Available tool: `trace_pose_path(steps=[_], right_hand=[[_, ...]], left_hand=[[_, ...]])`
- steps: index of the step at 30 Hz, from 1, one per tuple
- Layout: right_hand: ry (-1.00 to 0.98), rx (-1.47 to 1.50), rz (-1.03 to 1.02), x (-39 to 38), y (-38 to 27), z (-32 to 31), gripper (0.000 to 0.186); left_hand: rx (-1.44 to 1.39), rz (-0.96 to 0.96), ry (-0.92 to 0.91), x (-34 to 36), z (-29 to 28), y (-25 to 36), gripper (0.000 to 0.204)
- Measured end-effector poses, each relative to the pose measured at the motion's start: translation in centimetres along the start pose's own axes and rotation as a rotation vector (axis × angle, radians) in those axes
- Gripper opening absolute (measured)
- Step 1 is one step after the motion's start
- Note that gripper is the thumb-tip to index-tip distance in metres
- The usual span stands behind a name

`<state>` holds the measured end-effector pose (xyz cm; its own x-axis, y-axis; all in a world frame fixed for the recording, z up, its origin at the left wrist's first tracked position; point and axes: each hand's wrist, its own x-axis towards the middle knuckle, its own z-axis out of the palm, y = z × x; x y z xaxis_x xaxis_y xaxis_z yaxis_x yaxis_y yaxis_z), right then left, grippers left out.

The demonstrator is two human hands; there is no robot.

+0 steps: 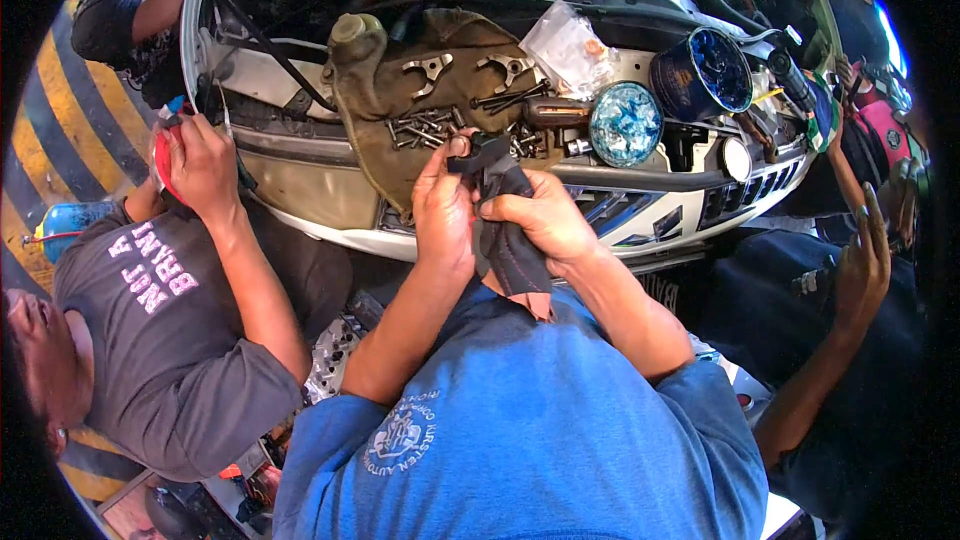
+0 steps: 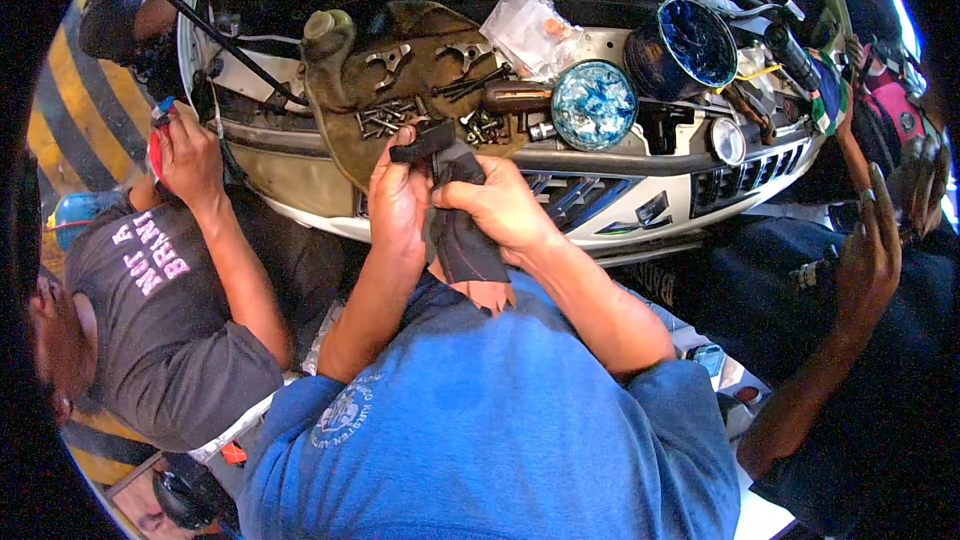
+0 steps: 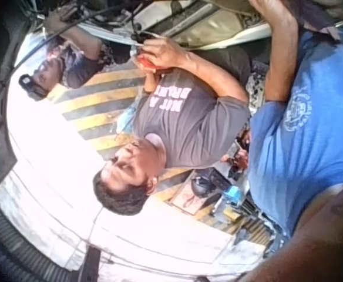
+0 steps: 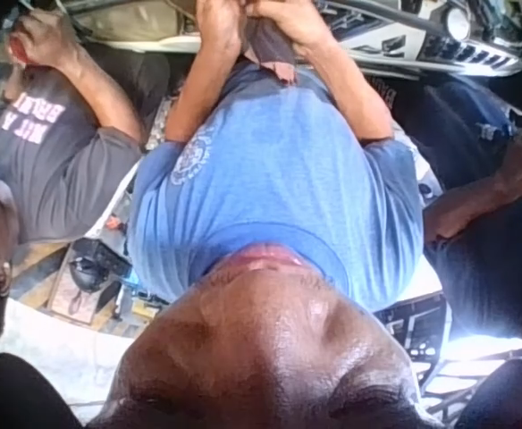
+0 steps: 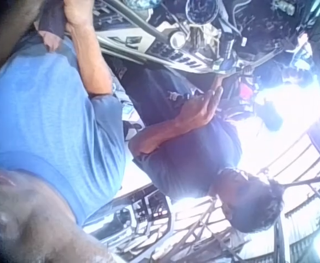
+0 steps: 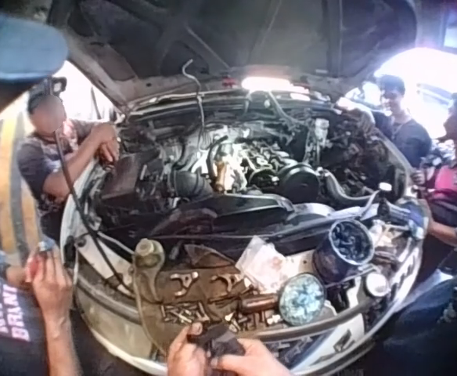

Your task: Cleaning and inspecting engine valves and components during a vehicle repair.

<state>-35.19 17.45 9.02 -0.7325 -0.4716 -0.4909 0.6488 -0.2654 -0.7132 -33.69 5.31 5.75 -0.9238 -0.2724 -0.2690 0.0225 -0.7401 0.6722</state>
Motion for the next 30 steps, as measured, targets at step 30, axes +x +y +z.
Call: trace_pose_path(steps=[30], right_hand=[[-0.088,0.273,-0.335,-4.3,0.1,-4.8,0.026]], left_hand=[[0.441,-0.349,-0.464,-3.2,3.8,1.0,0.016]])
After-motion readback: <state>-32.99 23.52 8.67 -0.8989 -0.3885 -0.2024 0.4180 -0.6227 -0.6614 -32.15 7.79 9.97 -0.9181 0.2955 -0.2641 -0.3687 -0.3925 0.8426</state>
